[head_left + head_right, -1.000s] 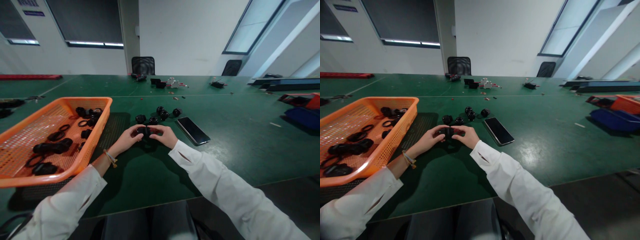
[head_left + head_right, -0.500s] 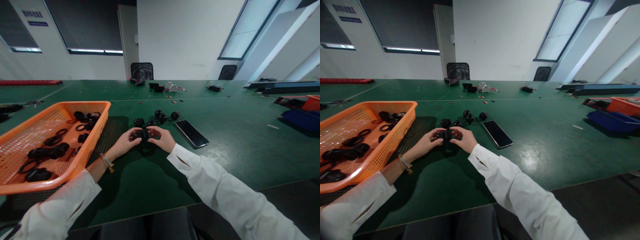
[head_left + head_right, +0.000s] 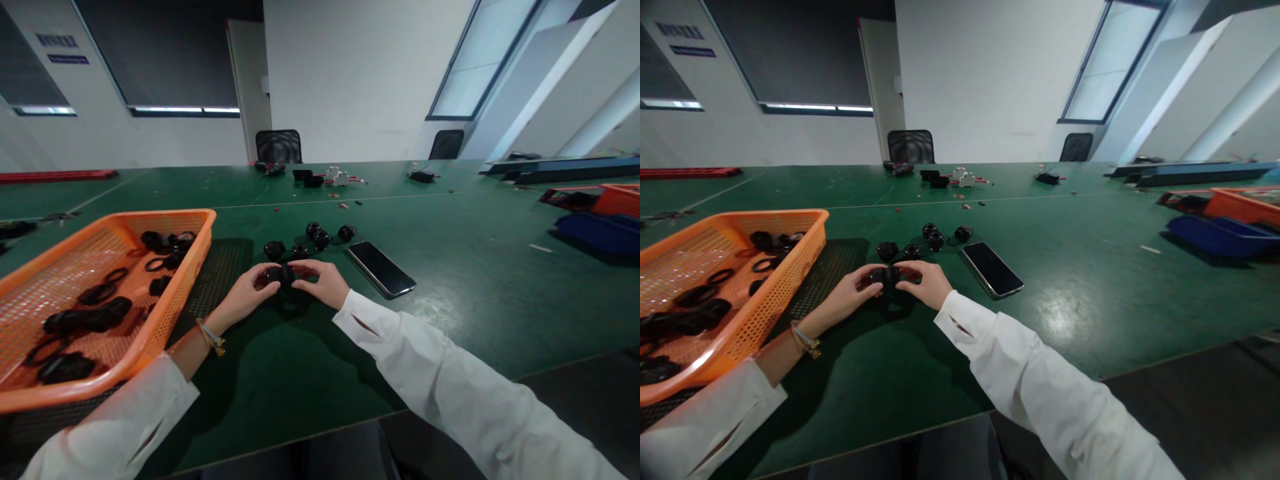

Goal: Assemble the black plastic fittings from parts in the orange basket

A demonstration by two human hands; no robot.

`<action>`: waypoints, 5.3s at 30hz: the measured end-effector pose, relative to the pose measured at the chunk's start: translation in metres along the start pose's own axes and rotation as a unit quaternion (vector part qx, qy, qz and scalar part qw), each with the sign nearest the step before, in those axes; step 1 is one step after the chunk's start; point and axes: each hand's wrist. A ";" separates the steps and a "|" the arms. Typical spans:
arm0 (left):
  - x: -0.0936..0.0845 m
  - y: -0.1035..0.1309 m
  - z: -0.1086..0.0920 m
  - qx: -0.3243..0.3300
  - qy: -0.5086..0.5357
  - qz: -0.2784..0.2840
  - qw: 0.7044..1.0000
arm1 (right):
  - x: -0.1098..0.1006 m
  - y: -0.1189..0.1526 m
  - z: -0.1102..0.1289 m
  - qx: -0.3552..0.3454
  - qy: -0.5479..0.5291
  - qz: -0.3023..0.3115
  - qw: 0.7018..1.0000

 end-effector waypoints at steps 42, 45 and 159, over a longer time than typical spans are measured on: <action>0.002 0.000 -0.002 -0.027 0.025 -0.010 0.999 | 0.000 0.000 0.008 0.017 0.052 -0.025 0.998; 0.002 0.000 -0.002 -0.024 0.022 -0.006 0.999 | -0.001 0.000 0.008 0.008 0.060 -0.021 0.998; 0.001 0.003 -0.003 -0.003 -0.010 0.032 0.999 | -0.001 0.000 0.003 0.030 0.027 0.006 0.999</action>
Point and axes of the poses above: each hand's wrist, its own y-axis away from the middle knuckle, its own x-axis out of the palm, z = x × y, and after that the axes turned 4 degrees about x, right-handed
